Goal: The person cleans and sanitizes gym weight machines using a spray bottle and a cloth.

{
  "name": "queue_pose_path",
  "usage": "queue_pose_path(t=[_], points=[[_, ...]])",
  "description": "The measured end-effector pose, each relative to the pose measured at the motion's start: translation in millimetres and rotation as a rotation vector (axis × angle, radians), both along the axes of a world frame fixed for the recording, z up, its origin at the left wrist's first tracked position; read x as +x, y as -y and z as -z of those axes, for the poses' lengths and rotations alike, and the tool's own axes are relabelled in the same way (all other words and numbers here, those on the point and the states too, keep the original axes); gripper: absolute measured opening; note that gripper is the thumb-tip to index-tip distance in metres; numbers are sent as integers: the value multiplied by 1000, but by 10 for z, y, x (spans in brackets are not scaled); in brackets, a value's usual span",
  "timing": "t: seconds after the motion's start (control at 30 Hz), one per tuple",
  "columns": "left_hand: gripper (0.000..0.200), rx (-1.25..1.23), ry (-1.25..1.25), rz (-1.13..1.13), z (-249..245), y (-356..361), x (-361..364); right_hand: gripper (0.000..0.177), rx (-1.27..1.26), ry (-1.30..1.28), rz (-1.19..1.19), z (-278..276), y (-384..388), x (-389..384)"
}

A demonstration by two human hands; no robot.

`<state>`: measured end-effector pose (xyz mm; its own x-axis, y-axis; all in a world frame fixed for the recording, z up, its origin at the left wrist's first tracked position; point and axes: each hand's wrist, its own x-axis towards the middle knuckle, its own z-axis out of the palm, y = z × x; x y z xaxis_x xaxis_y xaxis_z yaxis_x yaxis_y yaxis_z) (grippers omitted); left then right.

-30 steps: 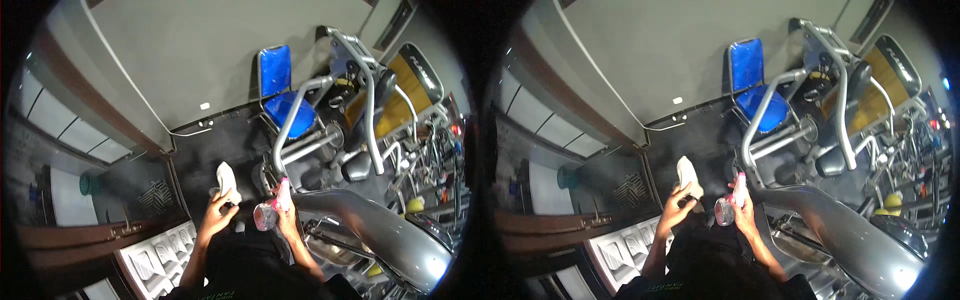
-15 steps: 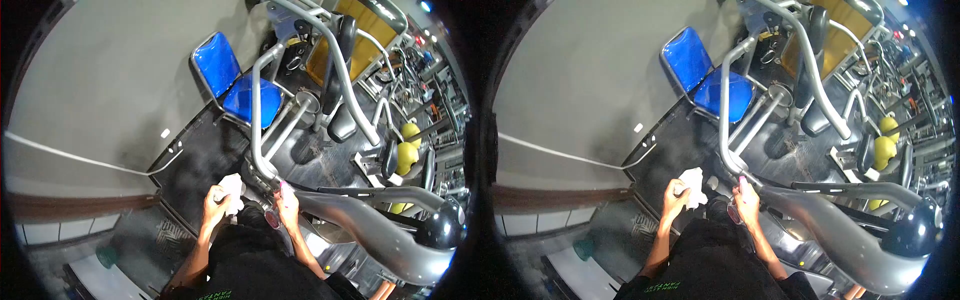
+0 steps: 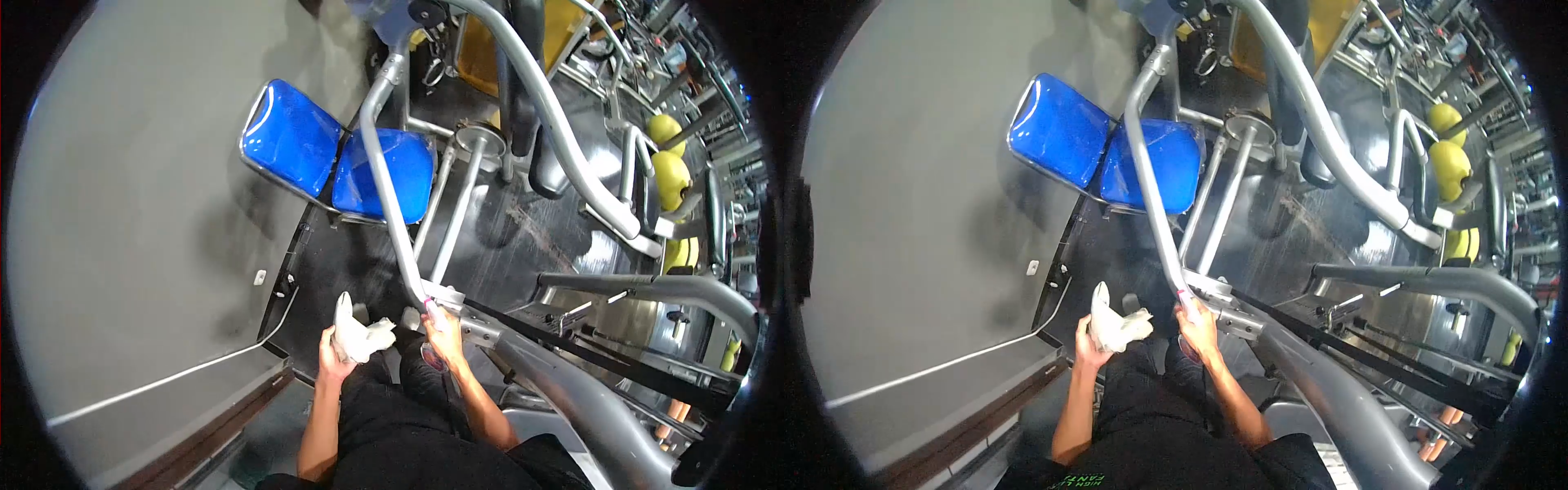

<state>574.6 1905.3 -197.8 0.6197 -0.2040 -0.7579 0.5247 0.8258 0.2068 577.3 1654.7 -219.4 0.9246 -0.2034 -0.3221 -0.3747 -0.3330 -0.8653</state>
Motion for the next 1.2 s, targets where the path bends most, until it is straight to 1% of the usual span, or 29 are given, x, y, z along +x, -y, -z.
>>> queue_pose_path(t=[0.07,0.1,0.17,0.2,0.27,0.3,0.33,0.4,0.47,0.5,0.57,0.6,0.67,0.73,0.8,0.87,0.9,0.93,0.97,1.0,1.07,1.13,1.17,1.2], points=[[51,-189,156,64,-20,6,178,24,74,-106,45,39,-33,16],[51,-195,143,88,54,-19,250,24,71,-115,71,8,-63,31],[56,-225,168,159,322,-88,367,24,176,-154,171,-98,-141,82],[56,-228,151,181,415,-109,411,24,178,-167,196,-82,-179,82],[41,-185,40,228,608,-156,591,23,112,-197,210,-40,-271,140],[43,-209,36,309,643,-165,702,23,55,-141,231,25,-320,149],[43,-213,24,332,666,-164,773,23,53,-150,255,79,-365,150],[45,-35,-122,357,707,-100,921,23,-6,-64,293,180,-430,171],[45,2,-108,401,814,-139,1059,21,33,-94,353,291,-515,225],[46,-32,-51,444,875,-128,1138,21,30,-96,385,337,-546,256],[46,-141,68,544,1166,-204,1210,21,39,-135,445,363,-618,311],[46,-142,60,558,1184,-198,1249,22,10,-56,450,422,-648,336],[45,-47,-19,573,1189,-83,1362,22,52,-121,463,414,-699,391],[45,-14,-9,590,1271,-81,1417,22,45,-112,466,462,-763,414],[43,21,11,689,1330,-32,1490,21,31,-101,465,498,-816,403],[44,57,3,728,1347,39,1527,21,1,-56,469,535,-864,387],[44,219,117,603,1299,164,1495,22,-60,16,469,654,-892,333],[44,378,230,475,1324,253,1471,22,-63,13,476,590,-912,327],[46,479,281,425,1364,332,1504,22,-19,-61,504,520,-928,299],[46,476,279,433,1348,408,1577,22,25,-136,532,422,-940,290],[40,1192,674,540,1286,594,1753,22,60,-134,580,295,-950,234],[35,1257,1072,686,1237,694,1941,21,95,-133,632,320,-979,115],[32,1271,1111,853,1147,777,1916,21,55,-89,639,385,-986,41],[40,1343,1253,955,1237,857,1842,20,15,-42,645,420,-986,-34]])
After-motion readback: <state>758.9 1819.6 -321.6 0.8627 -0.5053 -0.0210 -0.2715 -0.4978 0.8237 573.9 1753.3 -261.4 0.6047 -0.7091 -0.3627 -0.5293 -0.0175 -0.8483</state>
